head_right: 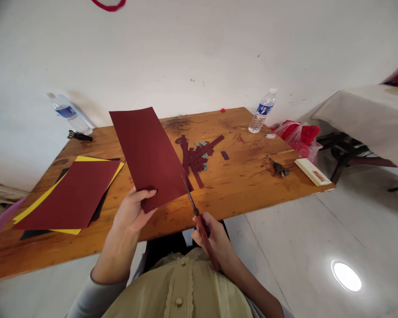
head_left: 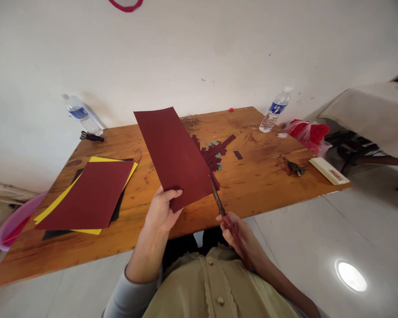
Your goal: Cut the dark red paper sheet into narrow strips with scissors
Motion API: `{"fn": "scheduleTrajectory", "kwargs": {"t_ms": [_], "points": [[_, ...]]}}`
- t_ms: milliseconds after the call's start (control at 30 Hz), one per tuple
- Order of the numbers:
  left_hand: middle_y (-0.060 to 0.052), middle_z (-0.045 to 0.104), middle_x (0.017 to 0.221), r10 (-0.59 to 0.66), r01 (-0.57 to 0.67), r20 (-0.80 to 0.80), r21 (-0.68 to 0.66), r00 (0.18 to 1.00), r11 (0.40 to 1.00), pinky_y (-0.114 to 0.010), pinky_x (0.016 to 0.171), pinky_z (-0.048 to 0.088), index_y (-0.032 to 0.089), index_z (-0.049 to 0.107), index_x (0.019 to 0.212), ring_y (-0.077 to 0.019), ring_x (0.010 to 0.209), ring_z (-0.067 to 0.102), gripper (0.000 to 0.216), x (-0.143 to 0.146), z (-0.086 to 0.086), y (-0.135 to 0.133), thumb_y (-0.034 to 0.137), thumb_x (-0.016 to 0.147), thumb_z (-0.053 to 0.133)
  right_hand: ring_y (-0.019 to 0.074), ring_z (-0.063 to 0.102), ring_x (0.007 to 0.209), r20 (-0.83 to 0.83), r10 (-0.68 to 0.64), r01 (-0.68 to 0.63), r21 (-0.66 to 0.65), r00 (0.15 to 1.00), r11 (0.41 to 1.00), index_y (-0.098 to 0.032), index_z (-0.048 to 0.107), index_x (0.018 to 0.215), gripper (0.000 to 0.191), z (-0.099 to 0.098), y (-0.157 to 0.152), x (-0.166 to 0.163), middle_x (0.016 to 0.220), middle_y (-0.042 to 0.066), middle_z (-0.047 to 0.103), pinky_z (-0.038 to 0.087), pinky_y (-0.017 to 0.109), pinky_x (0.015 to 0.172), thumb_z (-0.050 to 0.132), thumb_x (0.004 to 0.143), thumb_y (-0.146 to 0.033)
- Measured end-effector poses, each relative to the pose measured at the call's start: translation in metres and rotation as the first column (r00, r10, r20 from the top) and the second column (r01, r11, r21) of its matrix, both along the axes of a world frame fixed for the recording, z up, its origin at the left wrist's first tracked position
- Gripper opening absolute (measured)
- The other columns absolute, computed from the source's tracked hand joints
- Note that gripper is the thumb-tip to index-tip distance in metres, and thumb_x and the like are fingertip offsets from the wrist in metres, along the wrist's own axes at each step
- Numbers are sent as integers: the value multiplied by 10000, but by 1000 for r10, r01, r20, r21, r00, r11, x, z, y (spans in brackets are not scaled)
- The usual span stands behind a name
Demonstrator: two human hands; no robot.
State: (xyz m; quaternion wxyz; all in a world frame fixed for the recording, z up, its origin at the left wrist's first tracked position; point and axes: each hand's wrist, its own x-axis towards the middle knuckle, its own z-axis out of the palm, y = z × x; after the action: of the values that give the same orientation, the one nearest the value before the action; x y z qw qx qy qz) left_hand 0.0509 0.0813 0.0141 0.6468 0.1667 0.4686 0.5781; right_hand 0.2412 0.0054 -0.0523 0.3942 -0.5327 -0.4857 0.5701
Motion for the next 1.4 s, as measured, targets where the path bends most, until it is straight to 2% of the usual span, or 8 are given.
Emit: {"fn": "scheduleTrajectory", "kwargs": {"t_ms": [567, 900, 1067, 1400], "points": [[-9, 757, 757, 29, -28, 21, -12, 999, 1000, -289, 665, 553, 223, 694, 693, -185, 705, 668, 304, 2, 0, 1, 39, 458, 751, 123, 413, 574, 63, -10, 11, -4, 998, 1000, -211, 553, 856, 248, 3, 2, 0, 659, -45, 462, 365, 278, 554, 603, 667, -365], [-15, 753, 740, 44, -44, 16, 4, 999, 999, -279, 661, 545, 178, 718, 707, -172, 690, 670, 291, 3, 3, -1, 34, 457, 747, 137, 402, 590, 53, -29, 28, 21, 998, 999, -238, 529, 826, 181, -9, -1, 1, 675, -41, 426, 350, 266, 533, 618, 689, -316], [-7, 755, 744, 30, -30, -2, 12, 1000, 999, -290, 671, 551, 219, 705, 684, -184, 693, 672, 283, 4, 4, -1, 46, 465, 751, 134, 393, 592, 30, -16, 16, 8, 999, 1000, -235, 521, 834, 218, -8, -2, 1, 689, -43, 416, 344, 275, 554, 638, 698, -360], [-18, 747, 754, 4, -4, -11, 4, 1000, 1000, -299, 667, 543, 208, 690, 715, -188, 693, 671, 295, 5, 9, -4, 57, 471, 758, 121, 368, 577, -13, -23, 23, -5, 1000, 1000, -238, 488, 773, 218, -5, 0, 0, 671, -47, 392, 321, 247, 503, 651, 695, -360]]}}
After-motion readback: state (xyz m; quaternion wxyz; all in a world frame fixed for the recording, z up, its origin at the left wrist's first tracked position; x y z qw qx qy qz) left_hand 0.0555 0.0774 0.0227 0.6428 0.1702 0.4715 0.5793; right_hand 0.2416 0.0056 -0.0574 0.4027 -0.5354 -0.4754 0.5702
